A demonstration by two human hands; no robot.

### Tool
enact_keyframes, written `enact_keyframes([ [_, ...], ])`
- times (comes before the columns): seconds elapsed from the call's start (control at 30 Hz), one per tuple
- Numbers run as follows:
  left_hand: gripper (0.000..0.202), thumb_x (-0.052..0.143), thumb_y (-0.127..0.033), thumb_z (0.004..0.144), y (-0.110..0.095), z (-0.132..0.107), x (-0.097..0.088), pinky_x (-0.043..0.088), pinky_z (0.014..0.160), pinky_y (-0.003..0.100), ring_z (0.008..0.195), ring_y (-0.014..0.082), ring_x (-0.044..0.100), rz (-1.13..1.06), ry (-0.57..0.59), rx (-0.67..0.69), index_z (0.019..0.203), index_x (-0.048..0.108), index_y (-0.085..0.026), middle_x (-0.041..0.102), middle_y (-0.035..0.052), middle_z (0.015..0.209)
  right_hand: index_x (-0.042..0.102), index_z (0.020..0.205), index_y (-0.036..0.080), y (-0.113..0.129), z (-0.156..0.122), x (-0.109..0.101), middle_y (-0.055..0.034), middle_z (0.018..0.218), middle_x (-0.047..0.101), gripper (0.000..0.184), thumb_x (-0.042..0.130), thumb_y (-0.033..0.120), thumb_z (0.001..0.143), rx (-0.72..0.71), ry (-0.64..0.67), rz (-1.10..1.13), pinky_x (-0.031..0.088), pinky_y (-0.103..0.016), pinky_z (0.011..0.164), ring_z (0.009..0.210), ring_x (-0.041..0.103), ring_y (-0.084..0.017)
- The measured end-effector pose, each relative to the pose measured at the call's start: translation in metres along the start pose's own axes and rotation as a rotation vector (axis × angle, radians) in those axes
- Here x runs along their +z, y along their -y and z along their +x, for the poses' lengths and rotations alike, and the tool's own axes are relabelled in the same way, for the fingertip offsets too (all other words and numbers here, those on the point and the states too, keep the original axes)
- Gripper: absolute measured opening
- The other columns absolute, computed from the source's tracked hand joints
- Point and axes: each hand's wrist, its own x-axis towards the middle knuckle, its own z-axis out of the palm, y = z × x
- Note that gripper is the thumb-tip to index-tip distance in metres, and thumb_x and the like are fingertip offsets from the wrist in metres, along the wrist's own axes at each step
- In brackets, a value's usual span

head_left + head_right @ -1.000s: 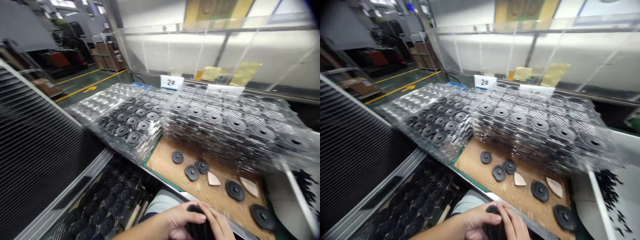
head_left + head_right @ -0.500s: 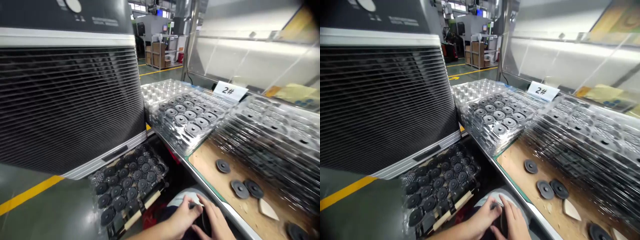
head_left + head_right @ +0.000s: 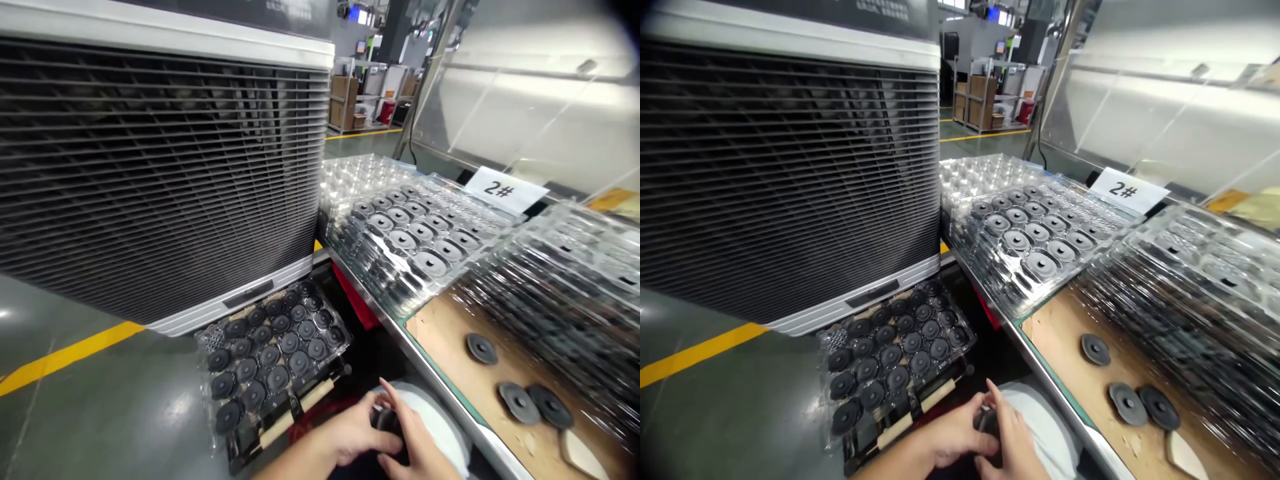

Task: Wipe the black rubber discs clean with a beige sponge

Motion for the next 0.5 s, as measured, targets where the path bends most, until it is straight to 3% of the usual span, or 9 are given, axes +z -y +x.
enact_keyframes([
  [0.07, 0.06, 0.066, -0.009, 0.047, 0.0, 0.0, -0.003, 0.04, 0.072, 0.026, 0.081, 0.0137, 0.053, -0.07, -0.027, -0.01, 0.104, 0.046, -0.012, 0.054, 0.0031, 0.087, 0.015, 0.142, -0.006, 0.011, 0.004, -0.015, -0.0224, 0.143, 0.024, 0.086, 0.047, 0.027, 0.07, -0.009, 0.089, 0.119, 0.022, -0.039, 0.11, 0.133, 0.027, -0.025],
  [0.17, 0.06, 0.058, -0.011, 0.05, -0.006, 0.002, -0.003, 0.038, 0.065, 0.025, 0.076, 0.0141, 0.054, -0.163, -0.039, -0.049, 0.109, 0.046, -0.013, 0.054, 0.0026, 0.085, 0.015, 0.141, -0.007, 0.019, 0.007, -0.033, -0.0219, 0.145, 0.017, 0.085, 0.047, 0.034, 0.074, 0.023, 0.089, 0.234, 0.018, -0.038, 0.112, 0.136, 0.021, -0.023],
  [0.33, 0.066, 0.066, -0.02, 0.05, -0.018, 0.018, 0.0, 0.041, 0.061, 0.029, 0.079, 0.0215, 0.056, -0.278, -0.055, -0.116, 0.113, 0.046, -0.014, 0.058, 0.0081, 0.092, 0.017, 0.143, -0.001, 0.0, 0.004, -0.051, -0.0194, 0.145, 0.022, 0.081, 0.045, 0.043, 0.081, 0.037, 0.055, 0.385, 0.027, -0.031, 0.109, 0.135, 0.025, -0.02],
  [0.43, 0.062, 0.062, -0.02, 0.061, -0.023, 0.047, -0.01, 0.044, 0.064, 0.033, 0.081, 0.0215, 0.056, -0.338, -0.263, -0.123, 0.12, 0.04, -0.018, 0.058, 0.0081, 0.096, 0.033, 0.139, 0.008, -0.032, -0.014, -0.066, -0.0142, 0.144, 0.029, 0.069, 0.046, 0.046, 0.083, 0.105, -0.024, 0.451, 0.036, -0.029, 0.103, 0.132, 0.031, -0.021],
  [0.5, 0.052, 0.052, -0.021, 0.079, -0.033, 0.077, -0.021, 0.045, 0.069, 0.032, 0.084, 0.0175, 0.056, -0.349, -0.47, -0.098, 0.127, 0.034, -0.022, 0.055, 0.0075, 0.106, 0.046, 0.132, 0.014, -0.059, -0.034, -0.077, -0.0107, 0.137, 0.041, 0.058, 0.045, 0.047, 0.084, 0.227, -0.112, 0.563, 0.037, -0.027, 0.102, 0.126, 0.04, -0.02],
])
